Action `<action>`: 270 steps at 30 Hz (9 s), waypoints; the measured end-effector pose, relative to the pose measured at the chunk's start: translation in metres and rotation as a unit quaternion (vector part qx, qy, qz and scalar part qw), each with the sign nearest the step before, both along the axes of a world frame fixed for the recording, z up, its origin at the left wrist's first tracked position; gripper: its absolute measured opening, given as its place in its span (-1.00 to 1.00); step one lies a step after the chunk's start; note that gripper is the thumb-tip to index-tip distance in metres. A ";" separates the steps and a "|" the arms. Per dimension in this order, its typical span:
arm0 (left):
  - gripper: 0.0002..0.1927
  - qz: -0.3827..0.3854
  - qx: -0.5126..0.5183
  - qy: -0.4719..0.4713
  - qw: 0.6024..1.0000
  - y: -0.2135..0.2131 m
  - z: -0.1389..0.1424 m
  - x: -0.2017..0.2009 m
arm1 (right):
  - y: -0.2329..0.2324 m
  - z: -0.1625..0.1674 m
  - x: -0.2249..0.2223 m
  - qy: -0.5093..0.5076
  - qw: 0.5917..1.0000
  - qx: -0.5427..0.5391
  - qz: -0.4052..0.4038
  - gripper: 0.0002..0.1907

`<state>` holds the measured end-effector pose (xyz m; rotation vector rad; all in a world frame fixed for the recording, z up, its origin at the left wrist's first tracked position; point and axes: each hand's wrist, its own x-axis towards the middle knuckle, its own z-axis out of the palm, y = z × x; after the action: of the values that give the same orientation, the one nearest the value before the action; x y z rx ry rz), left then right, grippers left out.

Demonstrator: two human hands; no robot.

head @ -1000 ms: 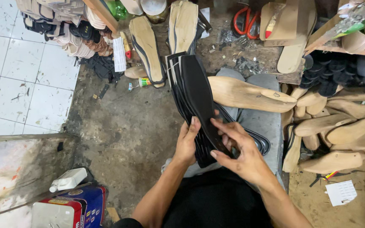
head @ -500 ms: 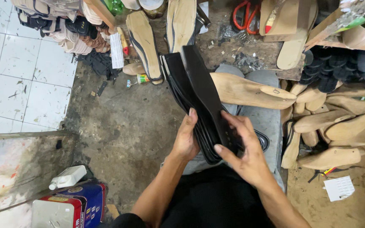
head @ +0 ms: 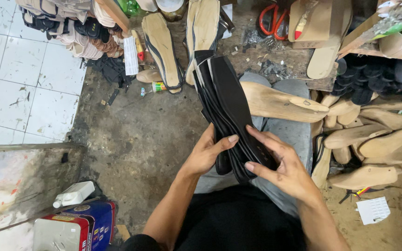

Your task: The person sits on the floor and repeatedly picks up wooden shoe insoles and black rubber soles. They align the rubber sole to the wooden insole, then use red-handled scissors to trim the excess rubber along the edge. The person continues this process for multiple insoles, stacking the trimmed pieces nearby.

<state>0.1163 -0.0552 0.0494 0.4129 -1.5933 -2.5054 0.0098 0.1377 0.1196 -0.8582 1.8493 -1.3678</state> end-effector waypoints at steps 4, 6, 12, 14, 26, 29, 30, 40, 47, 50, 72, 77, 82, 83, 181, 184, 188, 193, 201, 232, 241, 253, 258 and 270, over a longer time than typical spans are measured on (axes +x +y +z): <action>-0.44 -0.020 0.041 -0.024 0.999 -0.012 0.010 0.003 | 0.016 -0.009 -0.009 -0.215 0.968 -0.127 -0.008 -0.20; -0.46 -0.010 0.106 -0.008 0.994 -0.021 0.018 0.007 | 0.023 -0.007 -0.016 -0.331 0.925 -0.185 -0.036 -0.20; -0.43 0.009 0.170 0.032 0.985 -0.021 0.026 0.009 | 0.013 0.015 -0.002 -0.149 0.970 -0.171 -0.090 -0.11; -0.37 0.018 0.161 0.036 0.986 -0.013 0.021 0.004 | 0.001 0.021 0.015 0.047 0.992 -0.066 -0.096 -0.09; -0.40 0.154 -0.030 -0.062 0.986 -0.017 0.012 0.008 | -0.003 0.039 0.019 0.246 0.962 0.034 -0.111 -0.14; -0.56 0.238 0.040 -0.034 0.970 -0.044 0.011 0.022 | 0.018 0.036 0.002 0.248 0.964 0.071 -0.060 -0.14; -0.56 0.258 0.030 -0.036 0.965 -0.056 0.010 0.024 | 0.021 0.032 -0.002 0.244 0.965 0.085 -0.043 -0.14; -0.32 0.233 -0.031 -0.044 0.971 -0.010 -0.011 0.017 | -0.005 0.025 0.032 0.183 0.978 -0.038 -0.093 -0.15; -0.25 0.159 -0.059 0.023 0.985 0.034 -0.026 0.002 | -0.024 0.020 0.034 0.165 0.981 -0.065 -0.082 -0.15; -0.20 0.095 -0.057 -0.032 0.993 0.049 -0.021 0.002 | -0.018 0.021 0.028 0.154 0.980 -0.069 -0.110 -0.16; -0.05 0.076 0.085 0.181 0.977 0.006 0.034 -0.054 | -0.006 0.040 0.000 0.130 0.988 -0.068 -0.056 -0.20; -0.10 0.258 -0.149 0.063 0.952 -0.001 0.019 -0.026 | 0.029 0.049 -0.061 0.264 0.953 0.018 -0.146 -0.22; -0.11 0.325 -0.164 -0.115 0.924 -0.008 -0.034 -0.007 | 0.034 0.024 -0.140 0.384 0.898 0.097 -0.190 -0.17; -0.22 0.277 -0.097 -0.148 0.944 -0.006 -0.045 -0.007 | 0.029 0.016 -0.158 0.409 0.888 0.090 -0.187 -0.18; 0.01 0.104 -0.686 0.019 0.720 -0.237 -0.019 -0.153 | 0.022 -0.018 -0.060 0.277 0.939 0.169 -0.118 -0.30; -0.02 0.127 -0.692 0.011 0.711 -0.228 0.001 -0.144 | 0.023 -0.020 -0.059 0.293 0.937 0.151 -0.118 -0.31; -0.18 0.133 -0.535 0.065 0.832 -0.186 0.021 -0.119 | 0.025 -0.026 -0.052 0.291 0.933 0.143 -0.156 -0.31; -0.24 0.087 0.025 0.136 0.987 -0.093 0.010 -0.084 | 0.018 -0.038 -0.029 0.073 0.960 0.016 -0.270 -0.30; -0.30 0.117 0.273 0.059 0.953 0.018 -0.027 -0.087 | -0.010 -0.040 0.010 -0.014 0.954 -0.094 -0.283 -0.27; -0.22 0.037 0.415 0.153 0.896 -0.016 -0.002 -0.144 | 0.005 -0.075 -0.002 -0.106 0.943 -0.194 -0.249 -0.40; -0.18 0.022 0.394 0.165 0.904 -0.012 0.002 -0.138 | 0.004 -0.054 -0.001 -0.186 0.933 -0.232 -0.202 -0.30; -0.18 -0.093 0.360 0.183 0.910 -0.003 0.020 -0.111 | 0.019 -0.081 0.026 -0.295 0.887 -0.312 -0.170 -0.01; -0.32 -0.113 0.418 0.194 0.880 0.002 0.004 -0.113 | 0.025 -0.094 0.033 -0.305 0.879 -0.326 -0.171 0.04; -0.41 -0.021 0.388 0.117 0.914 0.010 0.007 -0.108 | 0.028 -0.083 0.029 -0.350 0.866 -0.313 -0.170 0.08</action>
<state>0.0079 -0.0448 0.0560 0.1355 -0.4719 -2.9866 0.0388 0.1661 0.0364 -0.2235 1.0076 -2.2022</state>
